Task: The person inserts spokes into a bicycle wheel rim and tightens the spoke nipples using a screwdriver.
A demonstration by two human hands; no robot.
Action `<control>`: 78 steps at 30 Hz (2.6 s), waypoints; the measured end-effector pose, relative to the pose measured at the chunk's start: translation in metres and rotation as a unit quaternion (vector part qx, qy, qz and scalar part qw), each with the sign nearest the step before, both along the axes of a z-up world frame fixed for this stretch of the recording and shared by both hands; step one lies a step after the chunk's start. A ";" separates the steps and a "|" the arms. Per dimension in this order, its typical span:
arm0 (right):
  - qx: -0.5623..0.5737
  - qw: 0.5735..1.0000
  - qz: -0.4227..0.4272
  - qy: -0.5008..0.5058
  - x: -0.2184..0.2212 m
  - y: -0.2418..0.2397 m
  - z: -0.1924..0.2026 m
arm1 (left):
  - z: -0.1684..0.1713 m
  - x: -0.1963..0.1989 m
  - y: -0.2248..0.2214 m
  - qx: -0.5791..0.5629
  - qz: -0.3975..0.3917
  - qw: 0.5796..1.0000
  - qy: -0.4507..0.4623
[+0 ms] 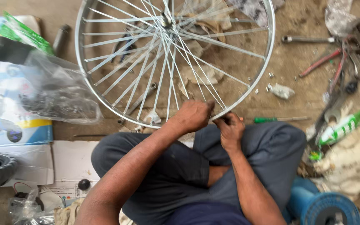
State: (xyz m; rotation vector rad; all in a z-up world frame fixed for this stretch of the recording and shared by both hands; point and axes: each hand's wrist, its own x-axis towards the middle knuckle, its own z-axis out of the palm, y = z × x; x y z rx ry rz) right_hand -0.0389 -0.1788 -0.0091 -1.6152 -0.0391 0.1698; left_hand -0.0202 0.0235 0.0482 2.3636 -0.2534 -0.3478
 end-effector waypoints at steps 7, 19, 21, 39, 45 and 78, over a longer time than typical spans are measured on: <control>0.143 0.987 -0.024 0.072 0.004 -0.003 -0.003 | -0.028 0.015 -0.012 -0.027 -0.019 0.998 -0.045; 0.153 0.984 -0.015 0.085 0.005 -0.007 -0.007 | -0.035 0.022 -0.011 -0.072 -0.015 0.997 0.037; 0.156 0.985 -0.006 0.075 0.004 -0.009 -0.008 | -0.038 0.031 -0.001 -0.161 -0.051 0.984 0.049; 0.079 0.995 0.042 0.053 0.001 -0.008 -0.004 | -0.033 0.030 0.003 -0.092 -0.079 0.990 0.074; 0.100 0.991 0.052 0.068 0.000 -0.008 -0.004 | -0.026 0.015 -0.003 0.044 -0.060 0.995 0.070; 0.051 0.982 0.138 0.123 -0.010 0.000 -0.004 | 0.006 -0.022 0.006 0.124 0.115 0.986 -0.012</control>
